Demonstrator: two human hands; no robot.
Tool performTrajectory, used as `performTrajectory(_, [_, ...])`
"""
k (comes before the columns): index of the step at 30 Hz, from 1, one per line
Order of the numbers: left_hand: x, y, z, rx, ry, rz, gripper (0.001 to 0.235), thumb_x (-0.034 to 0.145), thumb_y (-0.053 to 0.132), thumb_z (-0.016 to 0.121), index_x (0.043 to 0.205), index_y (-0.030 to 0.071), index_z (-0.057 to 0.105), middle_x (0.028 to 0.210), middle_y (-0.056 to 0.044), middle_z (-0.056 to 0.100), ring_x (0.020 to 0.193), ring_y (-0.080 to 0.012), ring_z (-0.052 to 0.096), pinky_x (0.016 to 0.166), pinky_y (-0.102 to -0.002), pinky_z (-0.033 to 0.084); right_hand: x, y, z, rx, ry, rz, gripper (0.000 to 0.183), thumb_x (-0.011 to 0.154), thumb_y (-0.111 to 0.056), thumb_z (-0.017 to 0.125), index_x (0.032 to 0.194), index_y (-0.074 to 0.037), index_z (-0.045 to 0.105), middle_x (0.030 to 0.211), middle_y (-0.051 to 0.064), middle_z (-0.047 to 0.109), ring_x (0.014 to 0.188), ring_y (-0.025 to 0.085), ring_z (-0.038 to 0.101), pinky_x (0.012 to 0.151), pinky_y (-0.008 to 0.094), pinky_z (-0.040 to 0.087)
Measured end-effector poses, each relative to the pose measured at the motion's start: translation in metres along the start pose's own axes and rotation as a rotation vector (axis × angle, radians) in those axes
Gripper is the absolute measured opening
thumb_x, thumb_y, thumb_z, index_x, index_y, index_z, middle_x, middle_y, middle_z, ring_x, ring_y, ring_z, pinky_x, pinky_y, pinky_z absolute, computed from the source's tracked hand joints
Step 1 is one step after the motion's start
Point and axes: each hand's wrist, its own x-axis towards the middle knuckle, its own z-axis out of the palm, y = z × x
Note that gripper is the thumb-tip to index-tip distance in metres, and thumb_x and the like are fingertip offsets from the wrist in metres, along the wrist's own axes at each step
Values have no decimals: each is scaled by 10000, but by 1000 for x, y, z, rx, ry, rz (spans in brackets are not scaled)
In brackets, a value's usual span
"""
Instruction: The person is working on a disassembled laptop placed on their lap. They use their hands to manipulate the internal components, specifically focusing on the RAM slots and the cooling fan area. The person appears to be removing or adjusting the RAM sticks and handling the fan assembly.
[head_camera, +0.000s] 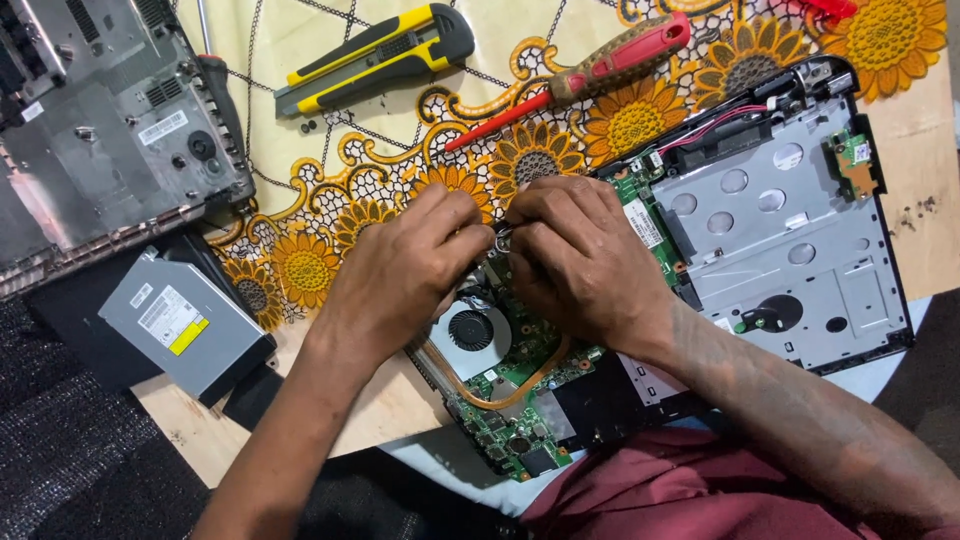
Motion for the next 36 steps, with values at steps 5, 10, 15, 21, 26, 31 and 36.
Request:
performTrajectory(5, [-2,-4,3,-16,17,17,101,871,14,615,960,59,623,985,-75,579,878,-263,520,370,-389,451,-2,0,1,9,-1,14,71,887,20,583,887,-27,530,1017,132,609,980,330,611,851,425,432])
performTrajectory(10, [-1,-4,2,-46,17,0,198,798,38,700,969,103,622,976,-29,576,879,-254,516,395,-406,433,-2,1,1,10,-13,12,72,887,11,586,891,-33,529,1031,133,610,985,337,605,848,432,432])
performTrajectory(15, [-5,-1,9,-72,84,-77,343,697,-116,654,979,79,657,984,-48,609,884,-257,542,431,-382,453,-2,-1,1,10,-30,29,52,921,-33,584,901,-27,537,1037,137,607,1009,344,607,859,441,427])
performTrajectory(21, [-6,7,12,-69,108,-143,395,706,-173,610,996,91,652,997,-39,597,871,-240,526,407,-337,494,-4,0,2,-11,-44,18,75,902,-31,606,915,-22,532,1052,144,601,1001,338,595,851,445,419])
performTrajectory(26, [-8,7,16,-68,155,-130,371,709,-167,606,978,85,652,990,-45,607,877,-250,532,423,-345,477,-3,-1,2,-26,-42,14,83,893,-25,617,910,-24,536,1051,138,601,992,328,596,848,433,416])
performTrajectory(31, [-9,8,19,43,187,-119,329,759,-157,586,958,93,665,987,-48,629,870,-231,550,359,-312,466,-2,-2,1,-43,-45,10,105,872,0,629,912,-19,534,1046,140,591,980,328,587,850,430,411])
performTrajectory(36, [-8,12,20,100,213,-129,245,818,-101,631,954,97,682,951,-20,652,815,-203,561,352,-302,466,-4,-2,1,-44,-47,13,89,888,-18,632,925,-20,551,1062,142,595,984,325,585,856,429,414])
